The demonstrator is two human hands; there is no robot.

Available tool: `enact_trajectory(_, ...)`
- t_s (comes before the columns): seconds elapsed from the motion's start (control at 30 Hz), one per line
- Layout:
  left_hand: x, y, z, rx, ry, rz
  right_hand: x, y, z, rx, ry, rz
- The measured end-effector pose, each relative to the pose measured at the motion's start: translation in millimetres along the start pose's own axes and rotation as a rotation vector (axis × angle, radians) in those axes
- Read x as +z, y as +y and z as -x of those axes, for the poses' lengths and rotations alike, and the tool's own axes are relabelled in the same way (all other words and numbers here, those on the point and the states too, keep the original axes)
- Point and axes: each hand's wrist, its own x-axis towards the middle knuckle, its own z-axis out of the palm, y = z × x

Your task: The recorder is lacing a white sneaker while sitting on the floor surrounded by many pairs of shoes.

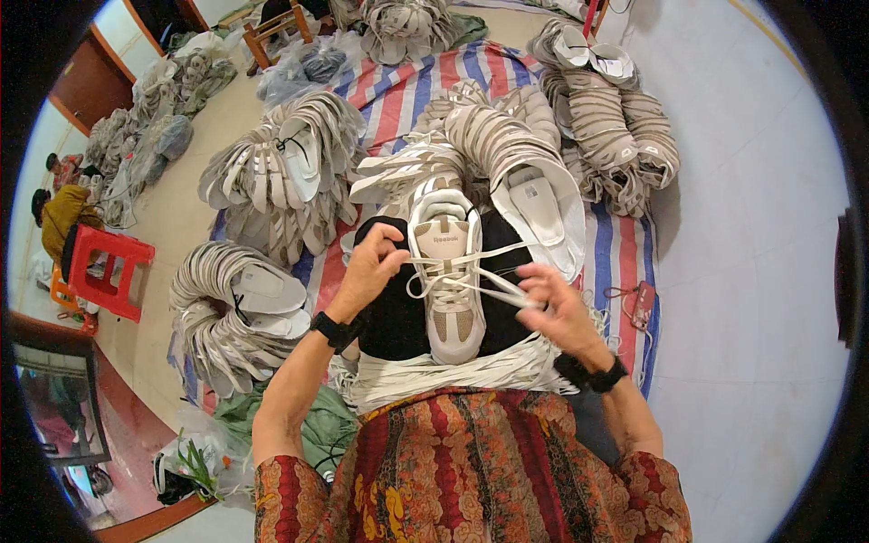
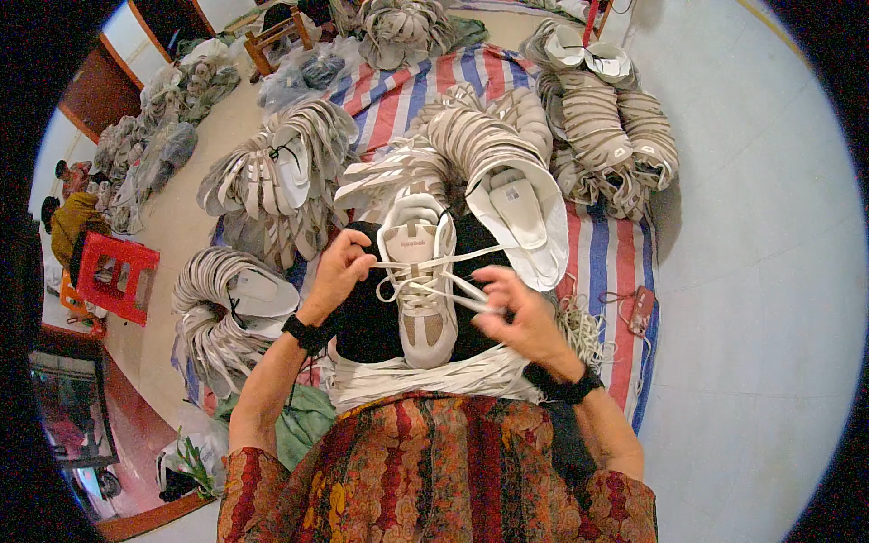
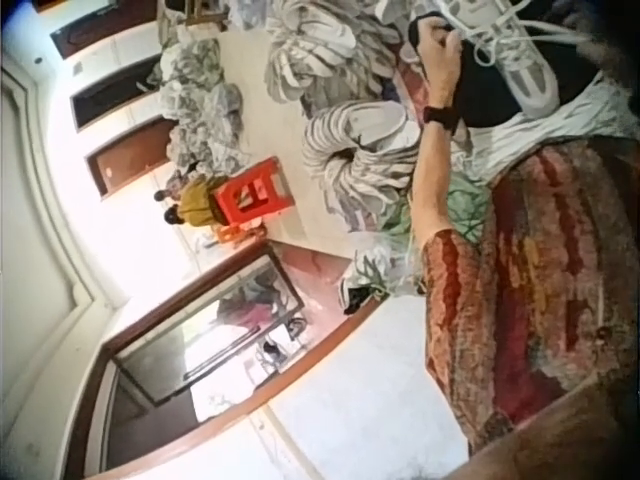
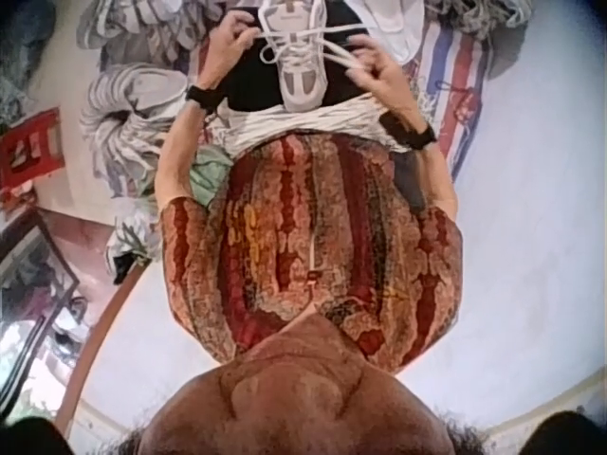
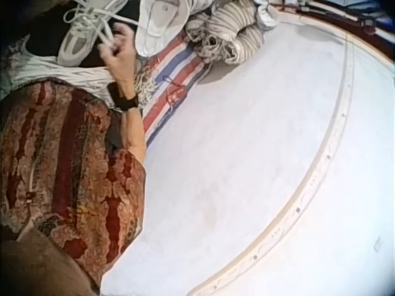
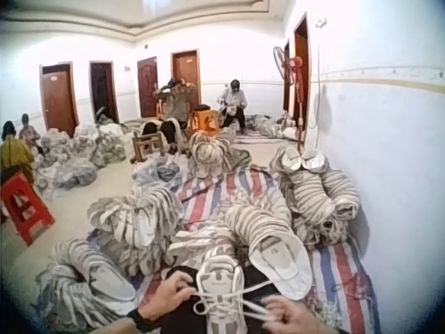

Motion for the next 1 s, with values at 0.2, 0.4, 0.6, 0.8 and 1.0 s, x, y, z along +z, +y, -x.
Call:
enact_trajectory(0.2,-3,14,4,-0.192,0.043,0.486,-24,11,-12,-0.24,0.068,0.765)
enact_trajectory(0.4,-33,2,11,-0.362,0.292,0.769,-16,23,-14,-0.267,0.012,0.579)
enact_trajectory(0.6,-198,-79,49,-0.174,0.697,1.01,23,36,-48,-0.467,-0.089,0.417)
enact_trajectory(0.8,-199,-77,61,-0.147,0.802,0.313,29,43,-66,-0.374,-0.037,0.476)
enact_trajectory(1.0,-15,16,47,0.38,0.087,-0.72,36,32,-78,-0.416,-0.052,0.683)
